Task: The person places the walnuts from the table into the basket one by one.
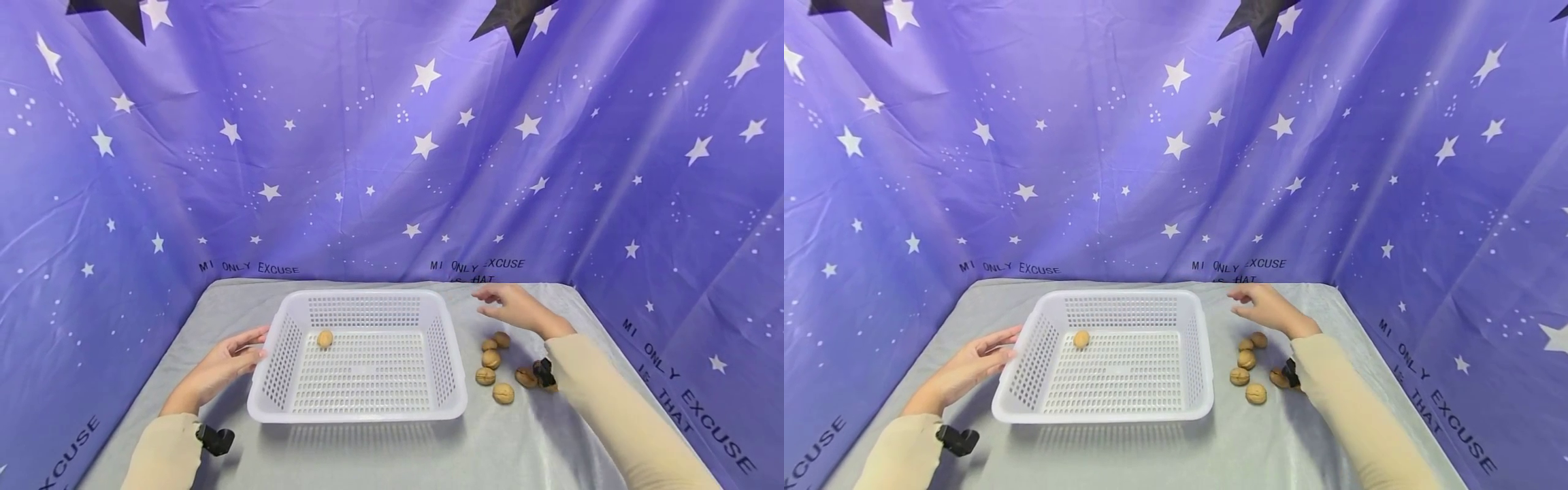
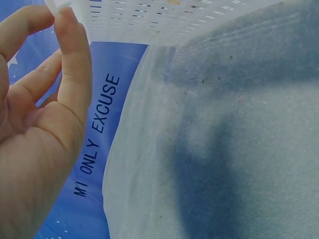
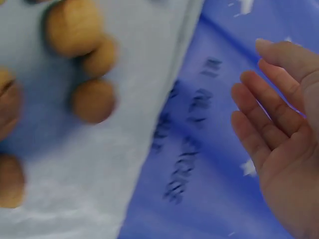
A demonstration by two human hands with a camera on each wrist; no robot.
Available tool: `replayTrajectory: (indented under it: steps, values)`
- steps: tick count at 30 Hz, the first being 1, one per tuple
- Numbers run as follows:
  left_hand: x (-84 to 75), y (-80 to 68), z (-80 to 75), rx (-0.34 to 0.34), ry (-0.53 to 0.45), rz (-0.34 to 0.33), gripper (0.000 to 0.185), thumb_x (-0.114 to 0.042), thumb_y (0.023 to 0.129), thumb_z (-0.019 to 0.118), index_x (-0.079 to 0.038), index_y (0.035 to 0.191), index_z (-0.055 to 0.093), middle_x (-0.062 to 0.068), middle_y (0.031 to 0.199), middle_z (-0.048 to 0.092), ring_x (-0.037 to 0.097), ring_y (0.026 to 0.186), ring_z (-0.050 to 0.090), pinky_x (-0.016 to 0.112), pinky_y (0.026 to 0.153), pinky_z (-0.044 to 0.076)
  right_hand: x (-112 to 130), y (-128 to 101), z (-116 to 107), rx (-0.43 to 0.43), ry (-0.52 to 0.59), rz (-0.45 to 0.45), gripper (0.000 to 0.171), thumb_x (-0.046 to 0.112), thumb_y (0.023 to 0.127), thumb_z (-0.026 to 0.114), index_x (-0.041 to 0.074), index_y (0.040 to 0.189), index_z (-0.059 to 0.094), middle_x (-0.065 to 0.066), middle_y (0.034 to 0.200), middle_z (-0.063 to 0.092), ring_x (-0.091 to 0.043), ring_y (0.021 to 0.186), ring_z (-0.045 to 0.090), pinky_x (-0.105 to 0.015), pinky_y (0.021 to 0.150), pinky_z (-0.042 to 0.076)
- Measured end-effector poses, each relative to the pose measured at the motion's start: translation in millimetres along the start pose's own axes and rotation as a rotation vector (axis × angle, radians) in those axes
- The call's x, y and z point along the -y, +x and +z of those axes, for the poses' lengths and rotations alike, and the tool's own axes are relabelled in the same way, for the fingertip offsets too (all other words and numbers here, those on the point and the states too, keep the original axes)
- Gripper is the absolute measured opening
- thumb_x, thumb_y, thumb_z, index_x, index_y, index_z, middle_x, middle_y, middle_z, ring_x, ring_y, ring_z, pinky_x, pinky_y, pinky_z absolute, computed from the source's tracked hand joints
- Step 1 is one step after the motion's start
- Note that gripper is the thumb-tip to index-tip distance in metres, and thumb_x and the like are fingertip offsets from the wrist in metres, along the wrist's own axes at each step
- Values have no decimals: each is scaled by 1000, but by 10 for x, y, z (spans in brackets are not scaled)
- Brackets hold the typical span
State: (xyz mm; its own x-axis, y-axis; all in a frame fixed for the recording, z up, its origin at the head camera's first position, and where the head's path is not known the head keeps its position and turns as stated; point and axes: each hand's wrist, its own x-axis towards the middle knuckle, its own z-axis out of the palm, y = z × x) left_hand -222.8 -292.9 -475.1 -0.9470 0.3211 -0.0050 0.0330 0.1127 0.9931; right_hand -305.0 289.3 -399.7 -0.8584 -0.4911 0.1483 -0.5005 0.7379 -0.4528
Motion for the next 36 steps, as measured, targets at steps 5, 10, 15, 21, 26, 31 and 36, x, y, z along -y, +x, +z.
replayTrajectory:
  steps: [5,10,15,21,26,31,36]
  values:
    - [6,-3,4,-4,-5,-1,63,-7,99,62,7,153,31,30,141,45,17,110,64,35,90,56,-268,-189,105,20,-11,39,34,13,95,68,-5,124,66,-19,118,68,-36,107,64,-55,93,52]
    - [6,-6,10,-7,-10,-3,64,-6,99,61,7,153,30,29,142,45,16,111,63,35,91,56,-472,-357,233,89,42,123,37,12,90,72,-5,123,67,-21,121,66,-41,110,62,-57,95,50]
    - [9,-8,18,-11,-7,-7,64,-6,99,62,6,153,30,28,142,45,16,110,63,35,91,56,-584,-469,323,146,79,168,40,8,85,78,-2,123,68,-19,117,68,-37,104,65,-52,90,54]
    - [16,-7,11,-16,-4,-6,63,-6,100,62,7,153,30,27,141,46,16,110,63,35,90,56,-641,-501,378,116,101,164,36,1,84,76,-1,119,69,-15,108,71,-32,97,67,-45,83,57]
    - [16,0,8,-11,-10,-2,63,-6,100,61,7,153,30,28,141,46,16,110,63,35,90,56,-686,-499,379,109,77,169,34,4,85,75,-1,118,70,-13,103,71,-30,95,67,-45,82,57]
    - [19,-4,11,0,-22,10,63,-5,100,60,8,153,29,27,140,46,16,111,63,35,92,56,-676,-466,315,91,62,149,34,6,86,74,-1,119,69,-11,103,71,-29,94,67,-44,82,57]
    - [29,-17,12,5,-40,16,62,-4,101,59,8,153,28,26,139,48,16,112,63,33,94,55,-507,-355,160,44,61,89,34,6,89,72,-4,121,67,-14,106,71,-29,95,68,-44,82,58]
